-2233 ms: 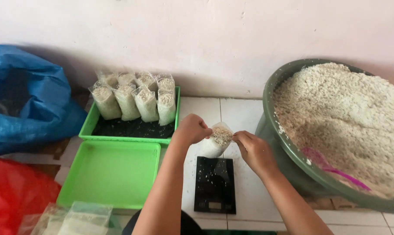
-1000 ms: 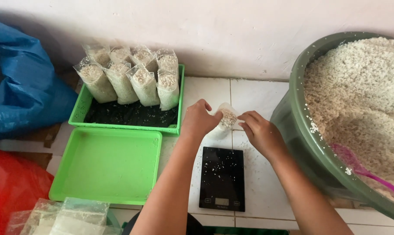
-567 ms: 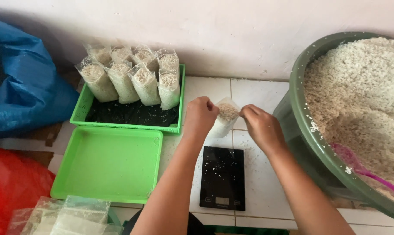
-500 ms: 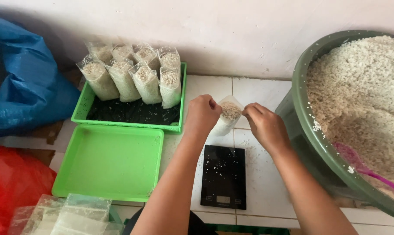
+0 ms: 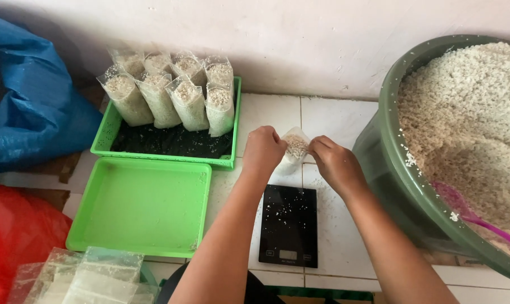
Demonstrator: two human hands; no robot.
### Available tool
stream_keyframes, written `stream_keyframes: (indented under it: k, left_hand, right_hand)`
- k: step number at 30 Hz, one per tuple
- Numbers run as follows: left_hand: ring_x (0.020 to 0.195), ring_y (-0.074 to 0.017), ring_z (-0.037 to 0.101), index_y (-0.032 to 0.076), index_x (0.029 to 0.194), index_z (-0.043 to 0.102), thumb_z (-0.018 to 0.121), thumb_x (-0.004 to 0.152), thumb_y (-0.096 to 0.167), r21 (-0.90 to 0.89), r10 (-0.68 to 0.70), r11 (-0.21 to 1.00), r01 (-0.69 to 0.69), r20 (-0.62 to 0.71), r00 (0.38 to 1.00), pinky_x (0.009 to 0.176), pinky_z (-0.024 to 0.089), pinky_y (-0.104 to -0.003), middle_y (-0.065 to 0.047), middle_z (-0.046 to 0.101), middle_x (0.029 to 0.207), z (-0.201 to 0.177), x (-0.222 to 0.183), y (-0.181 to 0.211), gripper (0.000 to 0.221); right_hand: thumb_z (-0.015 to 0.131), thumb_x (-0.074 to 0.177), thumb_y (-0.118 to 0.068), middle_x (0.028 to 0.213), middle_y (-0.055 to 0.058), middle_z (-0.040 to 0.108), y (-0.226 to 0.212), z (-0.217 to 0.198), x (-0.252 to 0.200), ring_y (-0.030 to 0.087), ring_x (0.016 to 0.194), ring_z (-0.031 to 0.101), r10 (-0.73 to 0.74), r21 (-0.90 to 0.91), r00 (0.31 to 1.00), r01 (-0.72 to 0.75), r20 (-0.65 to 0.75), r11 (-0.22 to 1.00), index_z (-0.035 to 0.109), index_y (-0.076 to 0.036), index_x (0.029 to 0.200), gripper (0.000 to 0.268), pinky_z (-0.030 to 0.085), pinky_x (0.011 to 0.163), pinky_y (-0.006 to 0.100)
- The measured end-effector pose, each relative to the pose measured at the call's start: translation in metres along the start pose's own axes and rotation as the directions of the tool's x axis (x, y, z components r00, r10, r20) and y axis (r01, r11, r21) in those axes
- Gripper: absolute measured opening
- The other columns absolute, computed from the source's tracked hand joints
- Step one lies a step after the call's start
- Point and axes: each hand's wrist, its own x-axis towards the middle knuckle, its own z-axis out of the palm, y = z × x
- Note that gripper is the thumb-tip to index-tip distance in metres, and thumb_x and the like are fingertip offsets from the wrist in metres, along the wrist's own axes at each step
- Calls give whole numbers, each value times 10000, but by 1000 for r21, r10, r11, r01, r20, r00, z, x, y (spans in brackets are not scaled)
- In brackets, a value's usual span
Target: The person is scooping a granular food product into small plastic bags, weighing each bag on a digital scale for consistency, and then organizing the filled bags into a storage crate.
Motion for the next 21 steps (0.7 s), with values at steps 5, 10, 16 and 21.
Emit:
stream_keyframes:
  k: [5,10,16,21]
  left_hand:
    - [638,-304,679,22,722,638,625,787,69,-66,21,998,-23,-28,999,500,535,-373,-142,614,651,-22,-9,21,82]
    - [788,-304,725,42,878,671,654,783,206,-54,13,998,-14,-7,1000,602,583,-382,-127,712,759,-38,-16,30,190]
    - [953,-380,701,12,1017,625,658,816,378,40,-82,996,80,58,995,687,594,-455,-218,682,984,-29,-10,16,419]
    - [880,-401,706,43,853,634,631,782,301,74,-54,996,48,83,995,672,582,-457,-199,679,865,-16,-6,-2,268]
  right_hand:
    - [628,949,-77,967,-4,685,2,-5,4,209,882,708,-36,-57,997,33,-62,998,678,-120,915,75,578,700,301]
    - [636,924,-73,1027,43,683,-2,-12,3,265,915,705,-3,52,1000,4,-6,999,683,-97,989,84,587,709,361]
    - [637,927,-95,1085,89,658,-2,-8,-2,292,902,709,43,84,997,-49,71,995,667,-75,1094,171,599,688,403]
    - [616,955,-78,1049,66,656,-7,-9,3,278,889,715,52,94,995,-60,86,994,668,-88,1080,135,600,699,377]
